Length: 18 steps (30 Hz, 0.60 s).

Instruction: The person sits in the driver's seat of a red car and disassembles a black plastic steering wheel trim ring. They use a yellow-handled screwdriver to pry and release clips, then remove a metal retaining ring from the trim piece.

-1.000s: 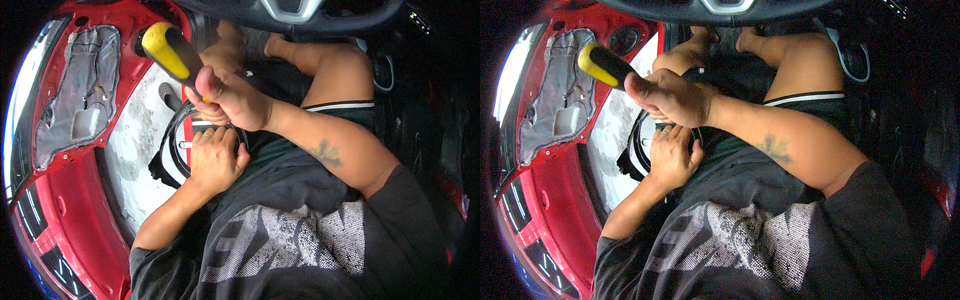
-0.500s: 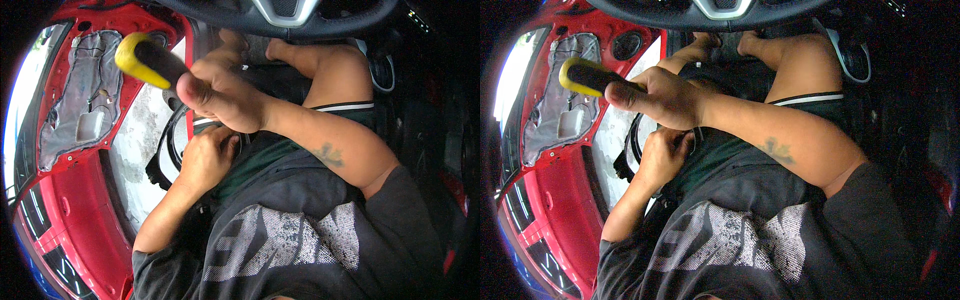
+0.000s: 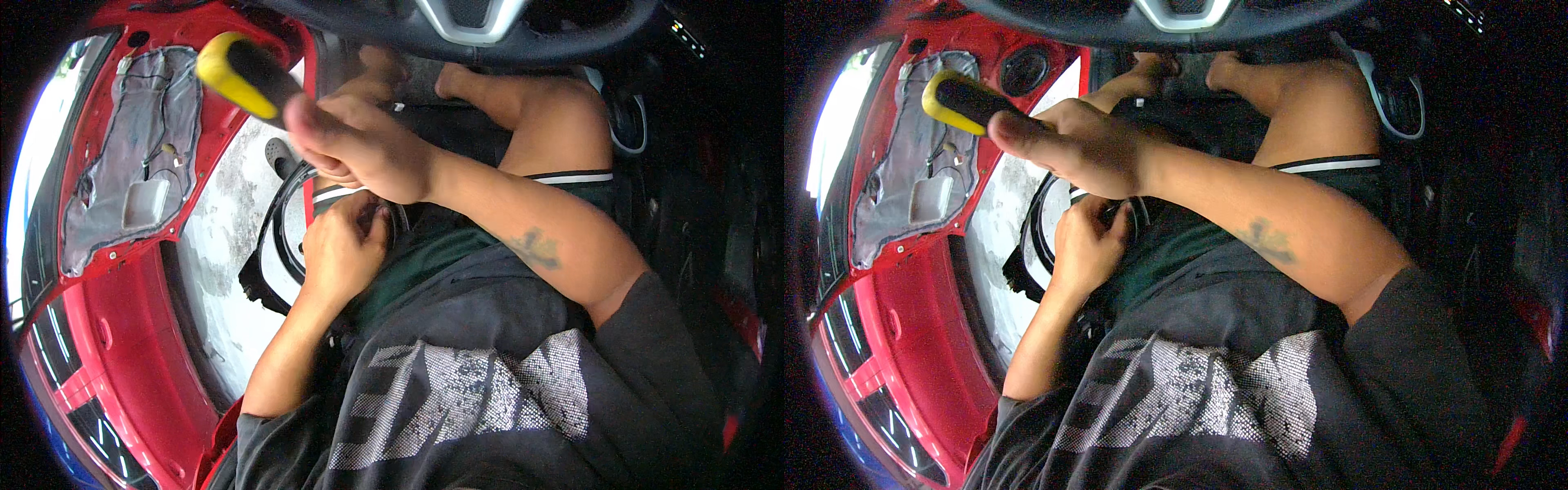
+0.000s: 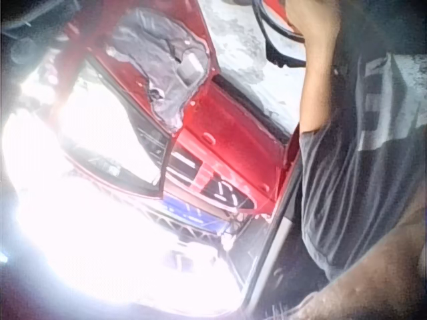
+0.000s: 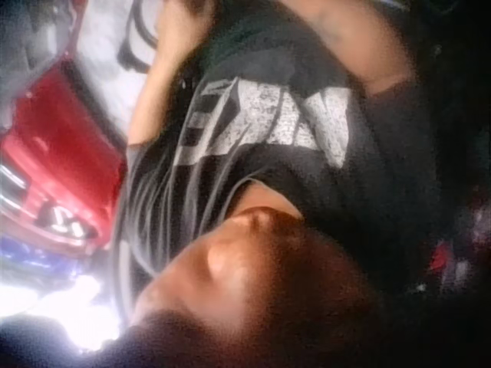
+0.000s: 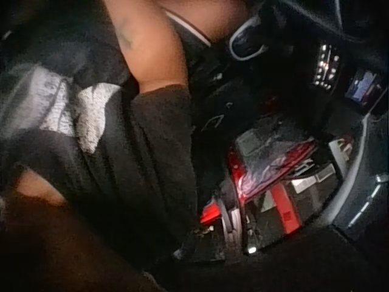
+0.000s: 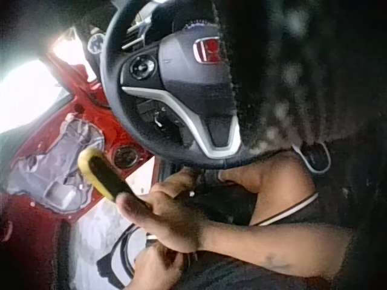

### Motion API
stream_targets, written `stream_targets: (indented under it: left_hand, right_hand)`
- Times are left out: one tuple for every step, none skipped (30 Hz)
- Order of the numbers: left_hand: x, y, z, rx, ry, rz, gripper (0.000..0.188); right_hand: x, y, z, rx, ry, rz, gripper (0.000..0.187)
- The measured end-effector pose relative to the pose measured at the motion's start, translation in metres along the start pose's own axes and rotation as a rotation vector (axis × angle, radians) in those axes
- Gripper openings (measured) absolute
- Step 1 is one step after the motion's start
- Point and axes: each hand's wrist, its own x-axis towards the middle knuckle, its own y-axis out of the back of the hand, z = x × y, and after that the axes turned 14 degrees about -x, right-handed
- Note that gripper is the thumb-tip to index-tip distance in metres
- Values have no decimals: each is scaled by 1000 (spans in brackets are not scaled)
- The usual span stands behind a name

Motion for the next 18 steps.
stream_targets:
  left_hand:
    - [-1, -2, -4, -46, -13, 16, 24]
    - [-1, -4, -3, -56, -23, 19, 23]
    - [-1, -5, -1, -66, -33, 22, 21]
    - [1, -4, 1, -74, -44, 24, 20]
    - [2, -7, -2, -89, -54, 23, 21]
    - [3, -6, 0, -71, -21, 4, 21]
    - [3, -4, 3, -59, 17, -16, 22]
    - [4, -3, 5, -47, 55, -36, 23]
    - [4, -4, 4, -50, 50, -30, 23]
    - [4, -7, 0, -54, 46, -19, 23]
    - [5, -9, -2, -59, 42, -7, 23]
    - [5, -10, -4, -43, 45, -9, 23]
    - [5, -11, -5, -22, 47, -8, 23]
    - [4, -11, -6, -1, 51, -7, 23]
    - [5, -11, -7, 21, 47, -16, 24]
    - [5, -11, -6, 40, 22, -8, 25]
    - [4, -13, -7, 60, -3, 0, 25]
    - [4, -15, -10, 80, -28, 8, 25]
  right_hand:
    - [5, 0, -5, 89, -79, -35, 71]
    - [9, 0, -6, 106, -151, -8, 72]
    - [12, 0, -7, 123, -223, 19, 72]
    - [17, 1, -6, 141, -294, 49, 72]
    - [22, 1, 2, 187, -286, 101, 72]
    - [25, 2, 6, 194, -304, 134, 72]
    - [26, 1, 8, 200, -329, 164, 72]
    - [25, 2, 10, 182, -330, 188, 72]
    - [23, 4, 12, 161, -330, 211, 72]
    - [17, 7, 10, 55, -283, 210, 76]
    - [8, 10, 7, -51, -236, 208, 82]
    - [1, 11, 6, -156, -189, 204, 88]
    - [-4, 7, 7, -118, -141, 197, 87]
    - [-12, 4, 7, -139, -110, 223, 85]
    - [-20, 2, 6, -161, -78, 247, 83]
    - [-24, 2, 0, -79, -36, 221, 83]
    - [-27, 3, -5, -75, -31, 196, 82]
    - [-29, 4, -11, -71, -27, 170, 82]
